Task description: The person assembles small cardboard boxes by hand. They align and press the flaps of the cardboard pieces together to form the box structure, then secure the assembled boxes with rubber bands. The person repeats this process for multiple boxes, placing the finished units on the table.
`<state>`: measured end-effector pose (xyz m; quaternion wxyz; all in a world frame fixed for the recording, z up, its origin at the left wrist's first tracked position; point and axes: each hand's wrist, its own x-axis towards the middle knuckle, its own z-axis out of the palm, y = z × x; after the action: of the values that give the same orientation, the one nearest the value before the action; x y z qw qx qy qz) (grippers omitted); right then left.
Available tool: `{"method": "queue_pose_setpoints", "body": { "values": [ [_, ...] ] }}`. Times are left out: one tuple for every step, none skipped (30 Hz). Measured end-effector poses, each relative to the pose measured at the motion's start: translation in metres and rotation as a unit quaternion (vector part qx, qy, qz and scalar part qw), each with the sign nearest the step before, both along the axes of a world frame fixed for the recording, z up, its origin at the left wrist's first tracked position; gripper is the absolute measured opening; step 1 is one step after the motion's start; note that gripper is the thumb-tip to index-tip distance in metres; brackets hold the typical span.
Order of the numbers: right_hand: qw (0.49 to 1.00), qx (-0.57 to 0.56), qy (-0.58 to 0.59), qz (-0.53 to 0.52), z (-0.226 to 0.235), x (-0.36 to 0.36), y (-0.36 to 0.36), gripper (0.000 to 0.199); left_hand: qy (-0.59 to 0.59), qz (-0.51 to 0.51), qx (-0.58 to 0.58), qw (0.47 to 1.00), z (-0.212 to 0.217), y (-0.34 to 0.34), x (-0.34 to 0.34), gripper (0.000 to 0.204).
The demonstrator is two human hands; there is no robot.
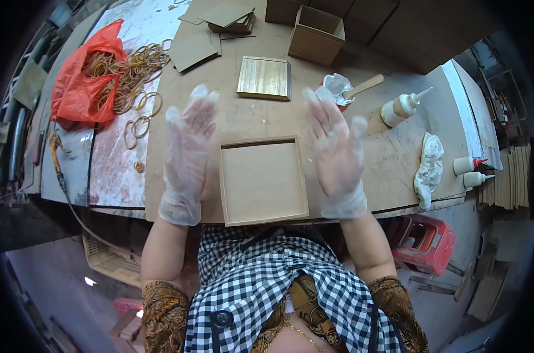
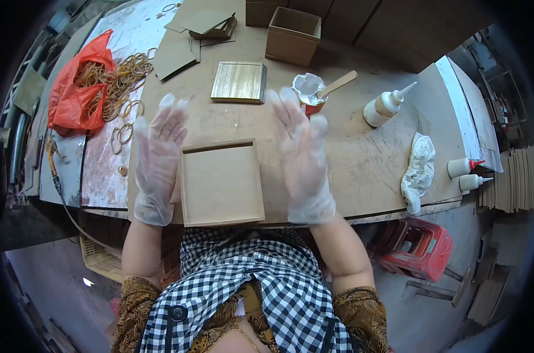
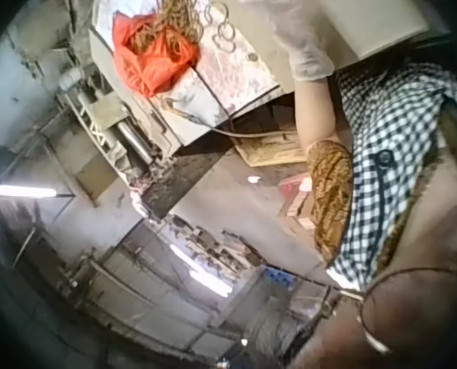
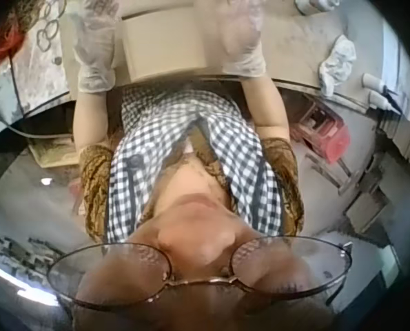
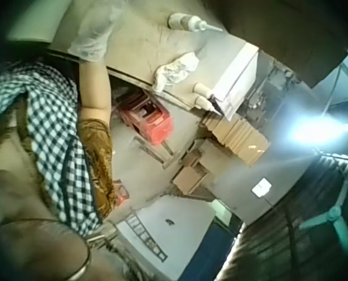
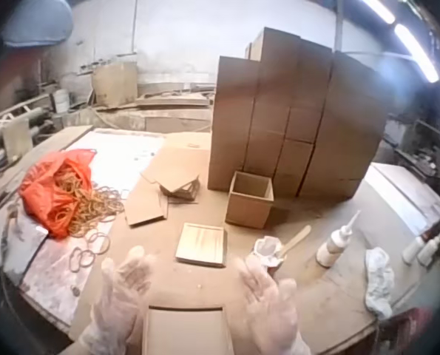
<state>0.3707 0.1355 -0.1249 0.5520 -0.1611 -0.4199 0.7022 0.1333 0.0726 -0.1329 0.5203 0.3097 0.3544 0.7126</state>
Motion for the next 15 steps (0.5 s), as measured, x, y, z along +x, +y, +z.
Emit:
{"method": "queue_pose_setpoints", "body": {
  "values": [
    [0.998, 0.024, -0.052, -0.016, 0.004, 0.003, -0.015, 0.08, 0.001, 0.011, -0.006, 1.0, -0.01, -0.005, -0.003, 0.076],
    [0.993, 0.048, -0.104, -0.031, 0.008, 0.005, -0.03, 0.079, 0.001, 0.023, -0.011, 1.0, -0.016, -0.01, -0.004, 0.075],
    [0.984, 0.079, -0.15, -0.056, 0.008, 0.006, -0.044, 0.078, -0.003, 0.006, -0.036, 0.999, -0.011, -0.016, 0.005, 0.072],
    [0.971, 0.108, -0.199, -0.078, 0.009, 0.002, -0.06, 0.077, -0.009, -0.01, -0.064, 0.998, 0.0, -0.023, 0.02, 0.07],
    [0.961, 0.117, -0.232, -0.093, 0.009, -0.002, -0.07, 0.077, -0.016, -0.025, -0.092, 0.995, 0.006, -0.028, 0.032, 0.068],
    [0.95, 0.126, -0.264, -0.107, 0.009, -0.007, -0.081, 0.077, -0.005, -0.036, -0.107, 0.994, 0.005, -0.031, 0.037, 0.067],
    [0.946, 0.115, -0.281, -0.115, 0.008, -0.012, -0.089, 0.077, 0.007, -0.047, -0.123, 0.991, 0.004, -0.034, 0.041, 0.067],
    [0.954, 0.089, -0.271, -0.095, 0.01, -0.012, -0.088, 0.078, 0.018, -0.058, -0.138, 0.989, 0.003, -0.036, 0.046, 0.067],
    [0.96, 0.062, -0.26, -0.078, 0.011, -0.013, -0.088, 0.079, 0.013, -0.024, -0.126, 0.992, 0.009, -0.038, 0.052, 0.066],
    [0.975, 0.014, -0.22, -0.033, 0.015, -0.009, -0.075, 0.079, 0.008, 0.01, -0.117, 0.993, 0.018, -0.041, 0.061, 0.066],
    [0.984, -0.033, -0.177, 0.011, 0.021, -0.008, -0.063, 0.08, 0.003, 0.044, -0.109, 0.993, 0.022, -0.044, 0.065, 0.066],
    [0.984, -0.102, -0.139, 0.039, 0.035, -0.011, -0.058, 0.083, 0.018, 0.076, -0.109, 0.991, 0.021, -0.05, 0.068, 0.065],
    [0.987, -0.111, -0.094, 0.062, 0.031, -0.011, -0.047, 0.084, 0.033, 0.107, -0.099, 0.989, 0.018, -0.051, 0.07, 0.064],
    [0.988, -0.12, -0.049, 0.085, 0.019, -0.009, -0.037, 0.085, 0.048, 0.139, -0.09, 0.985, 0.015, -0.054, 0.072, 0.063],
    [0.986, -0.127, -0.003, 0.109, 0.004, -0.008, -0.025, 0.086, 0.047, 0.138, -0.091, 0.985, 0.012, -0.058, 0.07, 0.063]
  ]
}}
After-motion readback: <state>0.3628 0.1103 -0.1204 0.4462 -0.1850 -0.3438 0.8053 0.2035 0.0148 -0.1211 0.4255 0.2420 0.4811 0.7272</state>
